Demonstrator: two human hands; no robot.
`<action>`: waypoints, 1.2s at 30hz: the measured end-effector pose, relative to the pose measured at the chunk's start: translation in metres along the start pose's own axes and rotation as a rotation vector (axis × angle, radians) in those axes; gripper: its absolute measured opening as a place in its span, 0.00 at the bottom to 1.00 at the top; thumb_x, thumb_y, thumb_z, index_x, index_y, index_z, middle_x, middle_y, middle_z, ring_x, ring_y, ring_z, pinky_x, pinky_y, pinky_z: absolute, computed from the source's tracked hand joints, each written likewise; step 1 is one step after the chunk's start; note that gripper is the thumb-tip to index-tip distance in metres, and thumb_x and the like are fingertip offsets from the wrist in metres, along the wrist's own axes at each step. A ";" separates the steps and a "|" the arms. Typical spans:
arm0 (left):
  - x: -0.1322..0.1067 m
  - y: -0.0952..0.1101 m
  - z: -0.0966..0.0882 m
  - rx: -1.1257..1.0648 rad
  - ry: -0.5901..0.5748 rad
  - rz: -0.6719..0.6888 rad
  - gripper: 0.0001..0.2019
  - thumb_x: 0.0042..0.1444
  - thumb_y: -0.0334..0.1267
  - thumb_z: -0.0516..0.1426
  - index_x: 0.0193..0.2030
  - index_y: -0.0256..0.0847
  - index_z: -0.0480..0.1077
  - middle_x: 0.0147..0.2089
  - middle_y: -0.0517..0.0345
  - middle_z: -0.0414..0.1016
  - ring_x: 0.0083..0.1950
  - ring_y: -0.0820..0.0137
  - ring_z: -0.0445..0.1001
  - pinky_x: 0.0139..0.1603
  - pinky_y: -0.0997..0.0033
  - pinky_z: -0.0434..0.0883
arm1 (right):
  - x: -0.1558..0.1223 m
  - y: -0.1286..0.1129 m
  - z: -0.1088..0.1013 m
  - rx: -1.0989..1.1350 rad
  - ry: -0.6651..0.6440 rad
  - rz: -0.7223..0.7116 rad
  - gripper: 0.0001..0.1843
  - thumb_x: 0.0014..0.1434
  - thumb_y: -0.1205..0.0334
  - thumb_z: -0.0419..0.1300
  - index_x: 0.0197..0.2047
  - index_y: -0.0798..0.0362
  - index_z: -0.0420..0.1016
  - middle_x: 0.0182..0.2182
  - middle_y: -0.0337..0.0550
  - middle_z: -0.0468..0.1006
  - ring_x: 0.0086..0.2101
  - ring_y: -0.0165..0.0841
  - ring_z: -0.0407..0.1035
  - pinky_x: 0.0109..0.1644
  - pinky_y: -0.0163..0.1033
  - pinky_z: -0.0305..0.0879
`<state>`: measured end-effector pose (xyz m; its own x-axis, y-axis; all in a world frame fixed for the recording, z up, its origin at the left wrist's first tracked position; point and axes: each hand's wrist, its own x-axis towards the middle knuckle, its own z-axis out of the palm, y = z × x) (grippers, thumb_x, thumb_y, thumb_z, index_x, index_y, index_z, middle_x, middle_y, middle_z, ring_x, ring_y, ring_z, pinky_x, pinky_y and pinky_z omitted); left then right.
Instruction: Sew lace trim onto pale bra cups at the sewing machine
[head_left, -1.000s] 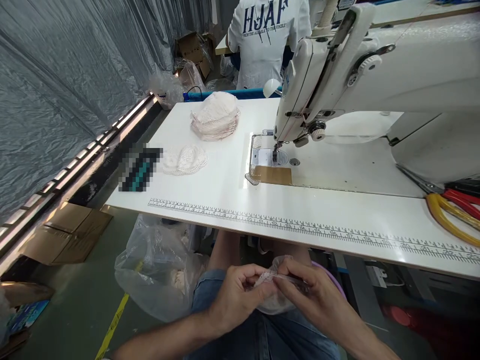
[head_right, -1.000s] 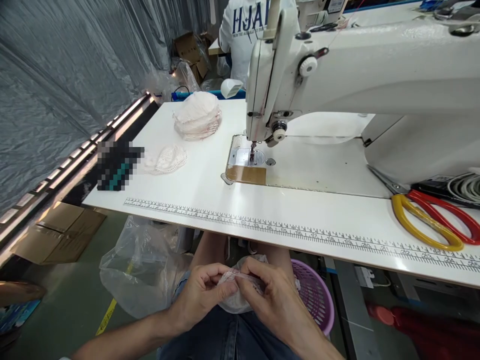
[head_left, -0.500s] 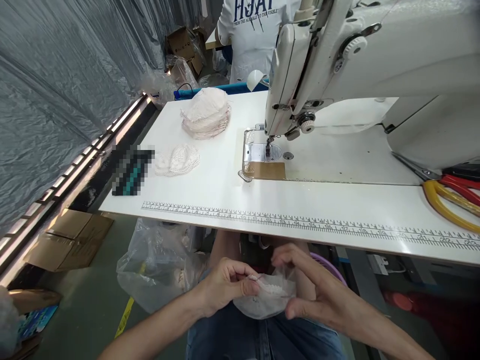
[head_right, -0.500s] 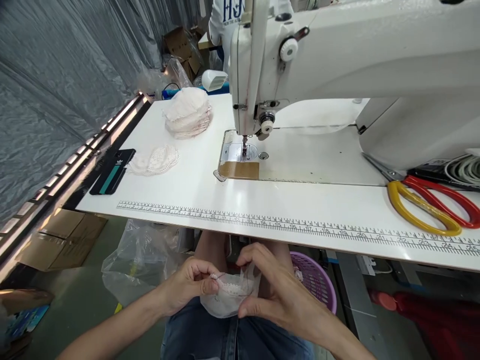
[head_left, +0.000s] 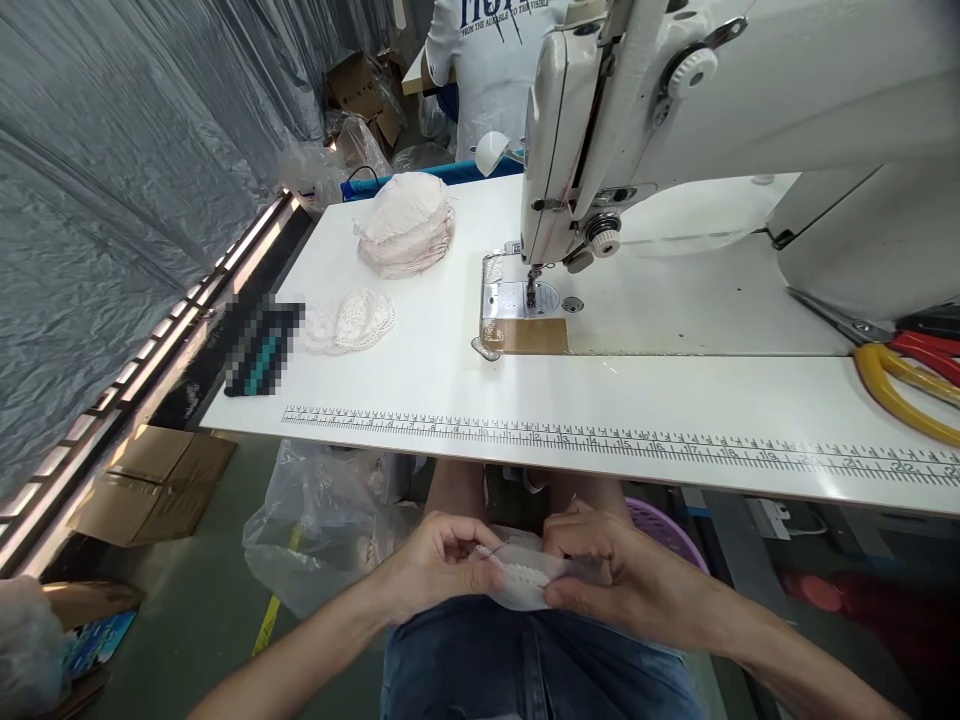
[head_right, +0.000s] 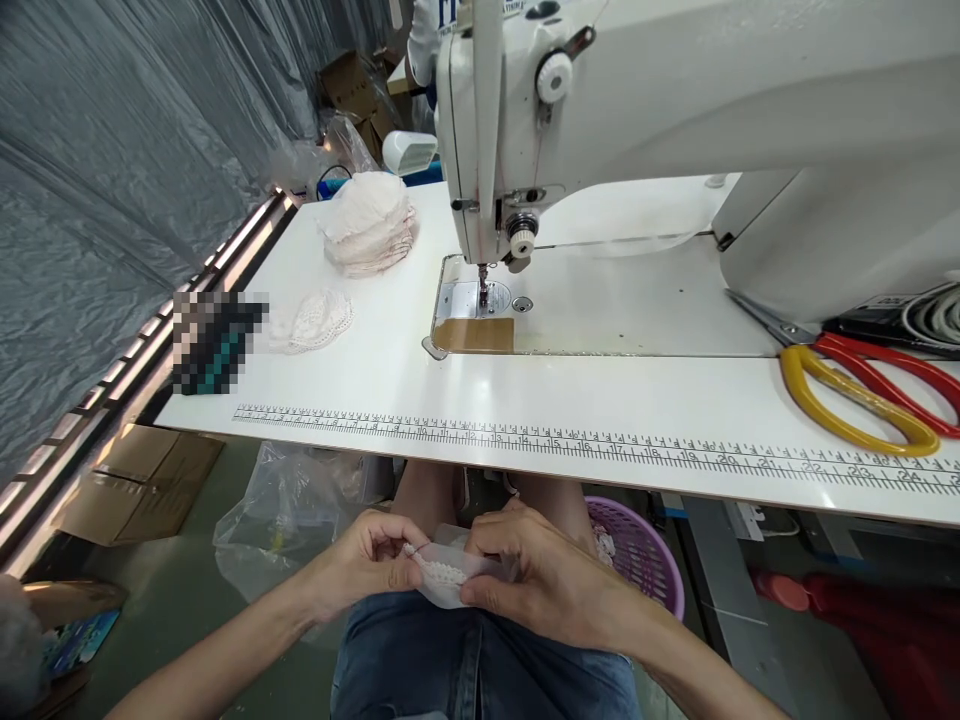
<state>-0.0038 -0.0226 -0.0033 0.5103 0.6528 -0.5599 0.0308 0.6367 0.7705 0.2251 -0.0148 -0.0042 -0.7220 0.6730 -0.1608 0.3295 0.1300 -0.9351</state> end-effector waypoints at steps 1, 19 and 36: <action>0.001 0.003 0.001 0.066 -0.029 0.005 0.18 0.40 0.44 0.69 0.36 0.34 0.78 0.28 0.56 0.74 0.29 0.75 0.67 0.32 0.77 0.62 | 0.001 -0.001 0.000 -0.024 -0.006 -0.004 0.15 0.63 0.53 0.55 0.29 0.53 0.68 0.26 0.36 0.68 0.32 0.32 0.63 0.41 0.38 0.57; -0.004 0.008 0.002 0.045 0.104 -0.120 0.19 0.36 0.44 0.70 0.34 0.34 0.79 0.29 0.53 0.79 0.28 0.74 0.72 0.32 0.77 0.67 | 0.001 0.010 -0.006 0.157 -0.134 0.022 0.11 0.59 0.57 0.61 0.31 0.56 0.75 0.29 0.38 0.70 0.31 0.31 0.66 0.32 0.33 0.57; -0.008 0.010 0.000 0.013 0.025 -0.142 0.14 0.36 0.41 0.71 0.28 0.34 0.77 0.23 0.59 0.74 0.25 0.79 0.69 0.27 0.81 0.65 | -0.009 0.011 -0.018 0.385 -0.220 0.138 0.13 0.60 0.58 0.59 0.34 0.59 0.79 0.31 0.44 0.74 0.33 0.33 0.69 0.36 0.35 0.63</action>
<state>-0.0074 -0.0216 0.0092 0.4786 0.5669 -0.6705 0.1126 0.7177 0.6872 0.2460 -0.0068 -0.0069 -0.8128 0.4894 -0.3159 0.2115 -0.2574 -0.9429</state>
